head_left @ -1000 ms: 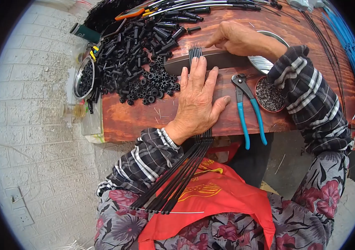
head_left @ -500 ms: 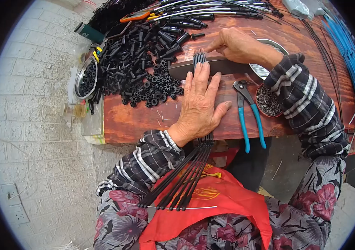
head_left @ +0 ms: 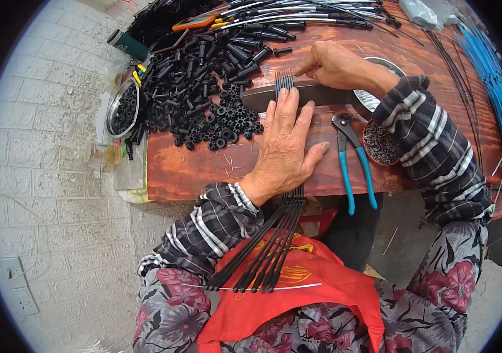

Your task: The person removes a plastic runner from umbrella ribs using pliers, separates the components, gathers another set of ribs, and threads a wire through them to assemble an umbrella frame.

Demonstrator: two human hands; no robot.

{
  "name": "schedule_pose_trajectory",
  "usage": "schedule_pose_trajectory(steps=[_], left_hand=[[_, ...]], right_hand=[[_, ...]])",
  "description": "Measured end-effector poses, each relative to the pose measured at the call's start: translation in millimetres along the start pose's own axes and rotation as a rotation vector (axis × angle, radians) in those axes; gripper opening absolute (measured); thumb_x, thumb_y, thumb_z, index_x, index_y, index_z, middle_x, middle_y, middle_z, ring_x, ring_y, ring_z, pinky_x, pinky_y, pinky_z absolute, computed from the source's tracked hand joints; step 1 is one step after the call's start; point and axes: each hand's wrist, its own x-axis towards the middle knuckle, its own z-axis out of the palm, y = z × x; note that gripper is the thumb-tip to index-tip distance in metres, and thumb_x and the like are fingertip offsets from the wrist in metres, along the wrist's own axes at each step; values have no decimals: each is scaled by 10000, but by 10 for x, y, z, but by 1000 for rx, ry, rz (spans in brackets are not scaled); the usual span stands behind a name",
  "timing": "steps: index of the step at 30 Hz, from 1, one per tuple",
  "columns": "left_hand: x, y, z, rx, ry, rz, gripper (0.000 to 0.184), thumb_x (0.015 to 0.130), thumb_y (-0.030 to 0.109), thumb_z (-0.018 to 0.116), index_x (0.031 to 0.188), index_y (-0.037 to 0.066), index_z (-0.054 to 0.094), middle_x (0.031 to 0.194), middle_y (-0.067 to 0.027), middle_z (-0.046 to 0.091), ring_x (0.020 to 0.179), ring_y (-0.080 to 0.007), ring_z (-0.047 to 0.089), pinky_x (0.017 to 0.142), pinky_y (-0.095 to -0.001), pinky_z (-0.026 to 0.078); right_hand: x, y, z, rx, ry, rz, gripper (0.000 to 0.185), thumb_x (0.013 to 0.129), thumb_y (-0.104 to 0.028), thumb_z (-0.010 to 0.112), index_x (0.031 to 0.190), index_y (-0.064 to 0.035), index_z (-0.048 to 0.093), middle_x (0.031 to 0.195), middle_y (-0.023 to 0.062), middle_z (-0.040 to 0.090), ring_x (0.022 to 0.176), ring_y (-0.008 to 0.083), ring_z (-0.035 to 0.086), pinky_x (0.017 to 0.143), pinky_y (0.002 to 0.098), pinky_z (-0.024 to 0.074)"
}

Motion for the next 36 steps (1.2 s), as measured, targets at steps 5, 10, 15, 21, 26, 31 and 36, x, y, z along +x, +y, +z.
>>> schedule_pose_trajectory(steps=[5,10,15,21,26,31,36], left_hand=[[-7,1,3,-4,-1,-6,668,847,313,671,1375,-23,438,1488,-277,278,1412,-444,229,1148,-539,176],[-9,7,-1,2,-9,-13,670,846,313,673,1377,-21,435,1489,-277,275,1413,-444,225,1148,-540,174],[-9,-2,12,1,2,-6,672,847,317,674,1376,-20,433,1487,-277,276,1413,-446,225,1146,-544,174],[-6,-7,10,8,-6,7,717,807,284,704,1368,-56,415,1468,-303,270,1408,-466,209,1146,-559,166],[-5,-10,11,11,-9,10,712,809,283,701,1369,-51,416,1467,-304,269,1405,-468,213,1145,-562,166],[-8,-19,16,10,-1,23,708,811,283,698,1372,-46,418,1469,-304,266,1402,-470,218,1143,-564,168],[-14,-24,24,10,4,26,707,812,284,696,1375,-42,418,1469,-305,266,1400,-472,221,1142,-564,169]], right_hand=[[-6,-68,-79,-8,-64,40,410,728,92,535,1061,-49,728,886,226,702,794,295,691,690,359,523],[-4,-30,-47,-77,-44,0,405,725,89,544,1066,-38,723,902,232,702,792,298,692,694,369,524],[-10,-62,-25,-20,-38,-6,397,726,81,550,1062,-40,723,909,248,692,796,309,694,700,379,527],[4,-149,-29,-74,-72,128,361,719,19,571,1036,-46,730,951,229,692,897,348,687,784,395,539],[17,-44,2,-65,-14,60,369,710,28,570,1034,-42,729,942,234,690,893,347,688,784,399,538],[23,-21,40,-4,8,25,374,707,31,565,1025,-64,738,921,229,692,865,345,690,767,408,537],[50,0,33,-59,3,6,360,710,22,569,1004,-85,747,885,219,694,832,342,691,745,414,536]])
